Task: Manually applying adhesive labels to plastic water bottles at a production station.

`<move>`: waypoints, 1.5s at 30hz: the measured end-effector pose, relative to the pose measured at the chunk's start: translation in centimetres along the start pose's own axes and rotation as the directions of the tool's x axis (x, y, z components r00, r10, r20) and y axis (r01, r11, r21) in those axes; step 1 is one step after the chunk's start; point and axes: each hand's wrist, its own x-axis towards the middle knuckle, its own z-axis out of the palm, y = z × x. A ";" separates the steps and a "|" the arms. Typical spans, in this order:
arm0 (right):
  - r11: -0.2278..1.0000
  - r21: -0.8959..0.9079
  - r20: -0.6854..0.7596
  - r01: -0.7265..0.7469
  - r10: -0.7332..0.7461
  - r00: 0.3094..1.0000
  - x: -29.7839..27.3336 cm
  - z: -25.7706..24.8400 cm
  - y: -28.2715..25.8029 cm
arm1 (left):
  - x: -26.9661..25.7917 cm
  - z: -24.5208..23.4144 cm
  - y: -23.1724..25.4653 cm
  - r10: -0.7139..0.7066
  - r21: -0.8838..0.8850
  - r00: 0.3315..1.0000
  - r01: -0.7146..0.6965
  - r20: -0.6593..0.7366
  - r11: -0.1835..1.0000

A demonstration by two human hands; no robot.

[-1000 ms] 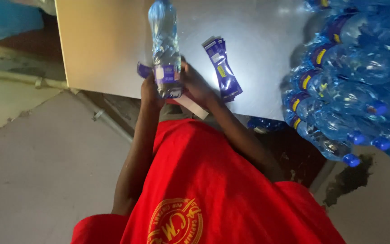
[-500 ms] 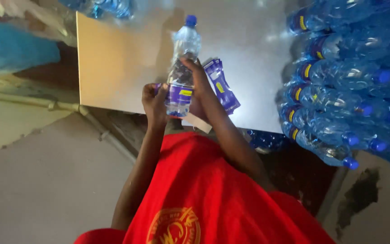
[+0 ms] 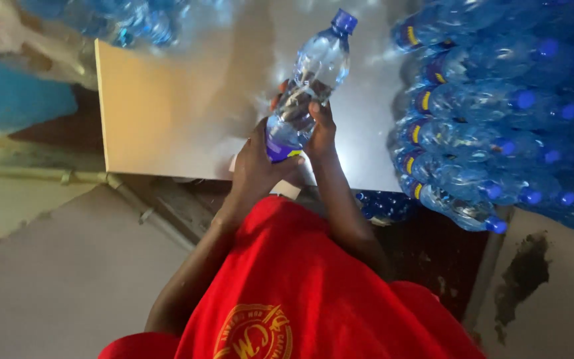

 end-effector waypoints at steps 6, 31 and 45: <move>0.956 -0.246 0.077 0.160 -0.145 0.986 -1.4 -4.7 -7.0 | 4.0 2.9 1.5 0.094 -0.208 0.888 0.002 0.449 0.978; 0.001 -0.967 -0.250 -0.254 -0.198 0.948 -4.8 -12.7 -2.3 | 21.6 26.3 5.7 0.442 -0.101 0.874 -0.430 0.204 0.897; -0.160 -0.964 -0.198 -0.214 -0.110 0.974 -2.8 -13.9 -1.3 | 11.7 2.3 -13.4 -0.218 -0.353 0.927 0.103 -0.304 0.930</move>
